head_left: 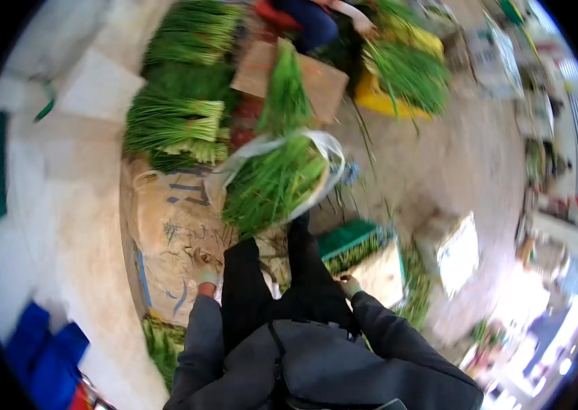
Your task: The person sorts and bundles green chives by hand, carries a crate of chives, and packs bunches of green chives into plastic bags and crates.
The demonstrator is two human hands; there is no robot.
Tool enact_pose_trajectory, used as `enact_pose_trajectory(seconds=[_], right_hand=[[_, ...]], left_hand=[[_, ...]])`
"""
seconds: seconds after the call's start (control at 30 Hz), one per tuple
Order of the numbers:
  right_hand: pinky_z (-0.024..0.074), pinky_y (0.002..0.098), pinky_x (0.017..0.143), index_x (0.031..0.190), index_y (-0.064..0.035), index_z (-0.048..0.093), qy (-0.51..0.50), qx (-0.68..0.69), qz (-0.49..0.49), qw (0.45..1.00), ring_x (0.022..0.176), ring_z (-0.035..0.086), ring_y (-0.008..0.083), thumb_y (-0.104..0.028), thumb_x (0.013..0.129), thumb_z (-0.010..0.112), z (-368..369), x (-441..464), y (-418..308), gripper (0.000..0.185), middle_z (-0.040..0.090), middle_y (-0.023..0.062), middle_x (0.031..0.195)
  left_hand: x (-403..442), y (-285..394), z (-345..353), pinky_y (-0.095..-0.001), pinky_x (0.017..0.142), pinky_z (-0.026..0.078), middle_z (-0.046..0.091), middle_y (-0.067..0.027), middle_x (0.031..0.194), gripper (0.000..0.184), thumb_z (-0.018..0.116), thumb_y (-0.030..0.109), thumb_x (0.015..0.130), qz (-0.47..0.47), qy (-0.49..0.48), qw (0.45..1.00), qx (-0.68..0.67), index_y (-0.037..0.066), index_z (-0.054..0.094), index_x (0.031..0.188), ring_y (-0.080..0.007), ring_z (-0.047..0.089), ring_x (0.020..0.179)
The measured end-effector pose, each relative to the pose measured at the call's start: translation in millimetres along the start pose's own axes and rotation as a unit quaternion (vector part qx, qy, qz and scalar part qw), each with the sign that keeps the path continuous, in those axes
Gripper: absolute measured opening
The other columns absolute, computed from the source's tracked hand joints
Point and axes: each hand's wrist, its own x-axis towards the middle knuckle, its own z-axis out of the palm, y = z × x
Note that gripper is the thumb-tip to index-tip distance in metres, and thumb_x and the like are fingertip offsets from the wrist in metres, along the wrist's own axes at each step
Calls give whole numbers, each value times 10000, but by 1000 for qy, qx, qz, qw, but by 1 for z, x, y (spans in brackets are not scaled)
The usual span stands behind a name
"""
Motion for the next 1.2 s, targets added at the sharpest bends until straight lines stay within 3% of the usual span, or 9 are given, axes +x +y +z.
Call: enact_pose_trajectory(seconds=[0.17, 0.2, 0.33, 0.47, 0.53, 0.6, 0.7, 0.97, 1.2], right_hand=[[532, 390, 879, 1254, 6, 590, 42, 159, 72, 984, 1039, 670, 338, -311, 906, 636, 136, -66, 105, 474, 690, 194, 1139], [539, 380, 837, 1210, 7, 623, 7, 206, 167, 964, 983, 684, 338, -300, 884, 652, 111, -114, 54, 448, 702, 189, 1104], [528, 365, 837, 1142, 8, 653, -51, 274, 253, 926, 966, 685, 306, -318, 863, 673, 193, -170, 86, 430, 713, 172, 1060], [526, 388, 833, 1142, -58, 667, -65, 232, 194, 951, 981, 686, 312, -320, 858, 632, 317, -185, 152, 387, 717, 186, 1018], [518, 387, 835, 1101, -44, 674, -48, 251, 195, 947, 934, 675, 306, -261, 885, 617, 411, -203, 215, 311, 714, 161, 998], [518, 382, 807, 1084, -25, 672, -29, 334, 119, 935, 867, 663, 298, -200, 896, 618, 535, -214, 306, 262, 708, 157, 980], [502, 385, 826, 1101, -32, 662, -102, 268, 232, 930, 881, 660, 290, -210, 899, 615, 429, -175, 234, 274, 705, 158, 992], [457, 393, 878, 1146, -49, 637, -64, 400, 223, 887, 920, 652, 271, -236, 905, 606, 405, 14, 288, 306, 699, 161, 1024], [419, 401, 923, 1185, -65, 614, -38, 487, 255, 834, 954, 644, 254, -258, 911, 598, 433, -34, 336, 336, 693, 163, 1052]], left_hand=[[61, -25, 34, -431, 839, 524, 677, -183, 1101, 619, 683, 265, 876, 39, -185, 974, 124, 55, 451, 1410, -345, 668, 965], [69, -40, 43, -424, 849, 524, 678, -186, 1108, 603, 673, 272, 882, 63, -222, 962, 143, 51, 465, 1404, -349, 671, 964], [81, -68, 43, -371, 766, 528, 682, -175, 1063, 526, 696, 241, 867, 144, -273, 939, 148, 13, 554, 1319, -256, 659, 867], [90, -107, 49, -351, 712, 525, 697, -166, 979, 479, 687, 226, 858, 32, -313, 918, 243, 2, 592, 1271, -222, 650, 776], [74, -109, 43, -380, 905, 505, 690, -202, 1114, 498, 664, 266, 856, -29, -355, 884, 301, -2, 591, 1269, -326, 661, 1032], [73, -153, 47, -376, 893, 516, 692, -213, 1095, 447, 660, 253, 849, 3, -343, 872, 350, 8, 628, 1222, -320, 665, 1002], [57, -170, 54, -397, 874, 525, 694, -205, 1095, 462, 686, 249, 817, -29, -363, 873, 325, 8, 638, 1208, -336, 667, 977], [11, -239, 161, -411, 861, 526, 696, -202, 1094, 476, 695, 264, 812, -4, -409, 798, 442, 11, 636, 1211, -342, 668, 971], [1, -250, 257, -423, 849, 528, 696, -199, 1094, 488, 703, 277, 808, 40, -449, 749, 486, 13, 634, 1213, -348, 668, 966]])
